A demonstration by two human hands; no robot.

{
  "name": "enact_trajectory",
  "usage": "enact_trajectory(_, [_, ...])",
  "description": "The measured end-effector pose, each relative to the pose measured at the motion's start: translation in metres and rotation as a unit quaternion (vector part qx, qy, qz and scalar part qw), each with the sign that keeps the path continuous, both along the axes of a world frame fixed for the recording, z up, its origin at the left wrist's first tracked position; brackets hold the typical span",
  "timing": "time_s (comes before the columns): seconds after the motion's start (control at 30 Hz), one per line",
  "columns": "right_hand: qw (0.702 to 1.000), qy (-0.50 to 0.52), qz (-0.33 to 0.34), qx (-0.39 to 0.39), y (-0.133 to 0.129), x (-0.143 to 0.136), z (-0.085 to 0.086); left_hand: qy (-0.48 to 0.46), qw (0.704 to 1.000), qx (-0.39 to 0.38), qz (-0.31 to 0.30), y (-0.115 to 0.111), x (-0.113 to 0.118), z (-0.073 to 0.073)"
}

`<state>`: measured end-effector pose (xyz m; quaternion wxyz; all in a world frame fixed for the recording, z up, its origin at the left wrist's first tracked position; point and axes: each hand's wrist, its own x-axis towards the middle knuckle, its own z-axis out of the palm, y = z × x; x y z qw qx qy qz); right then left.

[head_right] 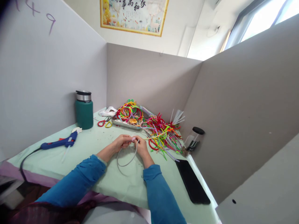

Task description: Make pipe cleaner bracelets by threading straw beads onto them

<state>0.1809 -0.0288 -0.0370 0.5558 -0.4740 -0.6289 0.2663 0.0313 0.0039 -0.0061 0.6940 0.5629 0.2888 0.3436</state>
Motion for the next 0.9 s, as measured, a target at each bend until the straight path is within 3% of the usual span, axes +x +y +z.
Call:
enact_trajectory(0.47, [0.999, -0.014, -0.016, 0.030, -0.0032, -0.0021, 0.0043, -0.012, 0.991, -0.005, 0.133, 0.0067, 0.0021, -0.0036])
enact_trajectory(0.9, [0.997, -0.068, -0.025, 0.017, -0.0024, -0.0011, 0.0043, -0.026, 0.996, 0.027, 0.084, 0.0037, 0.0009, -0.0031])
